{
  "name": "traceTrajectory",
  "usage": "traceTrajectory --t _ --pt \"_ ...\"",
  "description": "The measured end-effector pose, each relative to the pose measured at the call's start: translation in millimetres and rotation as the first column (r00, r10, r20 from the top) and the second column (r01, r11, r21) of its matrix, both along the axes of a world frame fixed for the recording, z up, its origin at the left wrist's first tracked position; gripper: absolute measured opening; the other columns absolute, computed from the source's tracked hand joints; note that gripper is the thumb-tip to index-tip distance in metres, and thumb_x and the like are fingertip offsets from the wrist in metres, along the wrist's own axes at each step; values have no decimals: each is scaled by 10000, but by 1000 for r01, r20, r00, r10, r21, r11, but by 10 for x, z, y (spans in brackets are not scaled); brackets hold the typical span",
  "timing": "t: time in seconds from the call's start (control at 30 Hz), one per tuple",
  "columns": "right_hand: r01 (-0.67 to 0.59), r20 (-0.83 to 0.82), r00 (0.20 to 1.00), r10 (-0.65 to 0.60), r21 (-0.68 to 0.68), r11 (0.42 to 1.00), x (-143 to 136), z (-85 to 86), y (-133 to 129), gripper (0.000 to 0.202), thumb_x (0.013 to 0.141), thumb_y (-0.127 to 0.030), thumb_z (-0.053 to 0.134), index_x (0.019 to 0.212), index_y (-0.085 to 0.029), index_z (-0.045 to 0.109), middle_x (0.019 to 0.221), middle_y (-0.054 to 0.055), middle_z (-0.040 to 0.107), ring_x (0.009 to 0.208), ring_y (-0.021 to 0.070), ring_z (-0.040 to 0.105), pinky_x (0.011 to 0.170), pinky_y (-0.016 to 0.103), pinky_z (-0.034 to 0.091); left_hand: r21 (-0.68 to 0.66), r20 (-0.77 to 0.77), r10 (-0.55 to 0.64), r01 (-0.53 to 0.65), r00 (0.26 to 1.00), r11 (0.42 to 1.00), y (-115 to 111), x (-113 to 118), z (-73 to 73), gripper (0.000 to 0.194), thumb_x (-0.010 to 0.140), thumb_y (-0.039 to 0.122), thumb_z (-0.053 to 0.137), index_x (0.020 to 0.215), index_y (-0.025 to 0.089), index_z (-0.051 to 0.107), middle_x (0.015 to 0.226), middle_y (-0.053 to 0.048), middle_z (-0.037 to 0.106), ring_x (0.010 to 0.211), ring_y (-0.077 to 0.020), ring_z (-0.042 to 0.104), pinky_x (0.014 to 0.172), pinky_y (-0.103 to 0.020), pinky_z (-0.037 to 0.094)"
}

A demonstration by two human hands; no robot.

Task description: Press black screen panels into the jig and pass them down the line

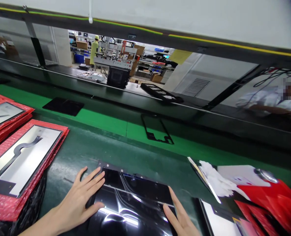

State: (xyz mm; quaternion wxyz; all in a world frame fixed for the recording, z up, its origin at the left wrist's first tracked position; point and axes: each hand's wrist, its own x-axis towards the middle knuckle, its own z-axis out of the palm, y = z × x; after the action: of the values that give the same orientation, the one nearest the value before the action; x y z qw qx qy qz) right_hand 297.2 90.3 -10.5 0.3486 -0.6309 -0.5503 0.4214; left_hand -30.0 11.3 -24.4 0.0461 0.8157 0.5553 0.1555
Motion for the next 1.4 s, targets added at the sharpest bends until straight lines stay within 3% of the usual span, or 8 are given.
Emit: traceTrajectory --t 0.27,0.37,0.43,0.57,0.8,1.0,1.17,1.4 --pt "-35 14 999 36 -50 998 159 -190 75 834 816 -678 566 1507 -259 364 1566 -1 343 1459 275 253 1207 452 134 9 29 45 -45 999 999 4 10 -11 571 996 399 455 1515 258 264 1608 -45 235 1503 -273 128 1177 -617 234" --pt "-43 9 999 43 -69 997 145 -152 75 858 807 -672 585 1515 -250 345 1574 3 325 1463 273 240 1207 448 133 -9 122 145 -145 982 989 1 11 -15 504 1000 345 446 1490 283 339 1630 -60 145 1503 -313 82 1155 -594 301" --pt "-30 19 999 32 -70 997 102 -102 63 879 788 -678 599 1509 -237 359 1571 12 329 1464 273 234 1209 444 133 -53 163 171 -164 972 985 6 3 -20 487 1012 306 408 1493 302 330 1622 -50 187 1501 -295 103 1163 -582 297" --pt "8 -10 1000 -9 -49 999 22 -39 22 925 746 -685 630 1504 -223 369 1566 17 340 1461 272 245 1211 430 143 -110 196 140 -120 971 987 18 -15 -33 480 1025 274 356 1503 291 307 1614 -54 219 1502 -261 111 1193 -575 234" --pt "91 -17 996 -93 -71 993 -61 37 -55 957 703 -691 665 1501 -248 378 1569 -2 328 1459 301 241 1207 452 163 -124 161 51 -31 986 992 -17 -6 -11 512 1019 233 357 1515 327 270 1638 -64 -47 1497 -329 -3 1177 -634 186" --pt "99 -3 995 -99 -22 995 -84 40 -68 899 737 -652 663 1487 -229 404 1549 11 372 1441 309 286 1196 439 225 -214 115 -3 28 993 976 -24 -45 104 783 909 485 580 1543 343 144 1603 -102 -214 1459 -420 -105 1142 -683 183" --pt "106 -8 994 -106 -22 994 -91 27 -95 824 774 -622 653 1464 -230 432 1503 26 452 1411 308 351 1178 435 278 -214 0 -28 27 1000 976 -10 -22 152 841 886 529 579 1548 333 97 1618 -159 -130 1463 -416 -88 1126 -705 187" --pt "112 -27 993 -113 -31 993 -92 -15 -82 855 759 -655 650 1445 -193 434 1515 83 431 1387 300 392 1157 413 319 -110 -123 5 -19 992 994 -12 31 69 938 816 536 663 1546 305 121 1614 -218 -20 1469 -432 -42 1089 -737 217"
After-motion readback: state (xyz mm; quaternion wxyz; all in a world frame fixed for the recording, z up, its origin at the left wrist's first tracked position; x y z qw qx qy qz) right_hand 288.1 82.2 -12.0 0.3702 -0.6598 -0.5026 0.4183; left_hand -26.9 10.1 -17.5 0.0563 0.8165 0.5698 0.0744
